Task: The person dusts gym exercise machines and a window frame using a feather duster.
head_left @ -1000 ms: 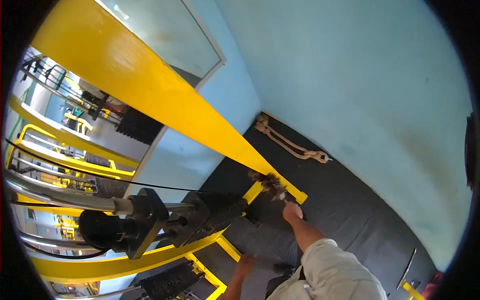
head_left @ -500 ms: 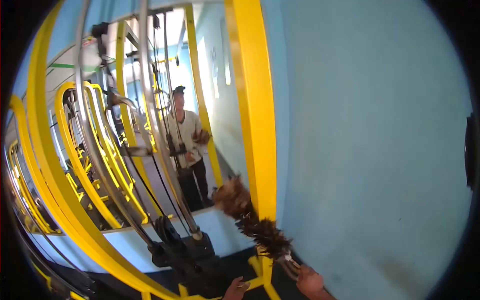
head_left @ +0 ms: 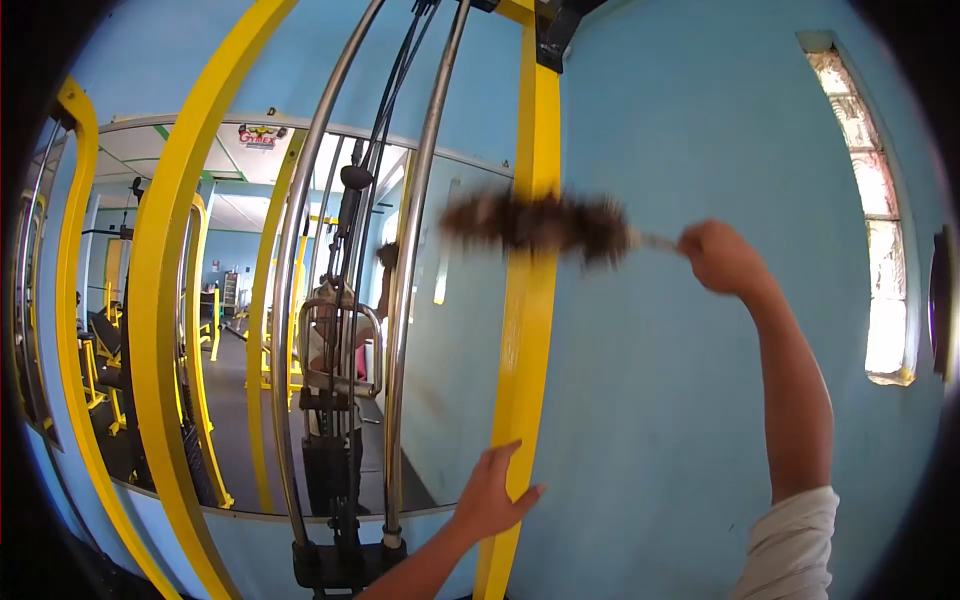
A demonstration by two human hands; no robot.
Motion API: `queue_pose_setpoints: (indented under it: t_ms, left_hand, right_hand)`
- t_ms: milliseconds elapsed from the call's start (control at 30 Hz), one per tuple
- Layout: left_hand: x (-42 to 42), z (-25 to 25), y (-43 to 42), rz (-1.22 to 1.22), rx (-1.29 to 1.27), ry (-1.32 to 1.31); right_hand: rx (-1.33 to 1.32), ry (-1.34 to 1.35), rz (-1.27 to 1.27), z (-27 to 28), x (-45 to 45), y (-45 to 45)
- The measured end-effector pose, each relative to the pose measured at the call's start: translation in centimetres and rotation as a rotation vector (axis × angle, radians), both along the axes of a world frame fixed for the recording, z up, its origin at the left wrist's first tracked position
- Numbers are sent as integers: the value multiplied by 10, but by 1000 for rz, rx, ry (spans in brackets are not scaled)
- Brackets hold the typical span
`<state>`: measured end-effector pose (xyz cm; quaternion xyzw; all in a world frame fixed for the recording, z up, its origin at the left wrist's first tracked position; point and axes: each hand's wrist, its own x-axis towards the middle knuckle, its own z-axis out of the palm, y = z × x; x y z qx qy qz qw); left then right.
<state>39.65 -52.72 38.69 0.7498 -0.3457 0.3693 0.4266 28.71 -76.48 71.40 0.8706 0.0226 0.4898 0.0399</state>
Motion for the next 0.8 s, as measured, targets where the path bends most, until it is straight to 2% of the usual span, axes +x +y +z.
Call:
queue_pose_setpoints:
  t_ms: [33, 133, 200, 267, 300, 367, 500, 567, 700, 800]
  left_hand:
    - [3, 16, 1, -4, -24, -70]
    - [-2, 61, 7, 74, -20, -133]
    - [-8, 82, 7, 92, -24, -168]
    - [-19, 94, 5, 102, -29, -200]
    - [-26, 99, 3, 82, -5, -196]
    - [-37, 105, 1, 63, 22, -204]
    - [-52, 101, 3, -13, 40, -294]
    - [-59, 98, 4, -48, 52, -296]
    - [-50, 90, 20, 12, 17, -286]
    - [-30, 82, 26, 0, -10, -268]
  right_hand:
    - [33, -98, 34, 17, 6, 8]
    - [7, -65, 77, 55, 1, 32]
    - [-251, 90, -141, 82, -10, 47]
    - [-151, -216, -185, 108, 21, 43]
    - [-152, -217, -193, 117, 20, 48]
    - [68, -324, -64, 133, 18, 65]
    - [-47, -209, -189, 142, -6, 91]
    - [347, -475, 89, 140, 2, 88]
    - [265, -437, 97, 110, -7, 55]
    - [416, -367, 205, 75, -13, 23]
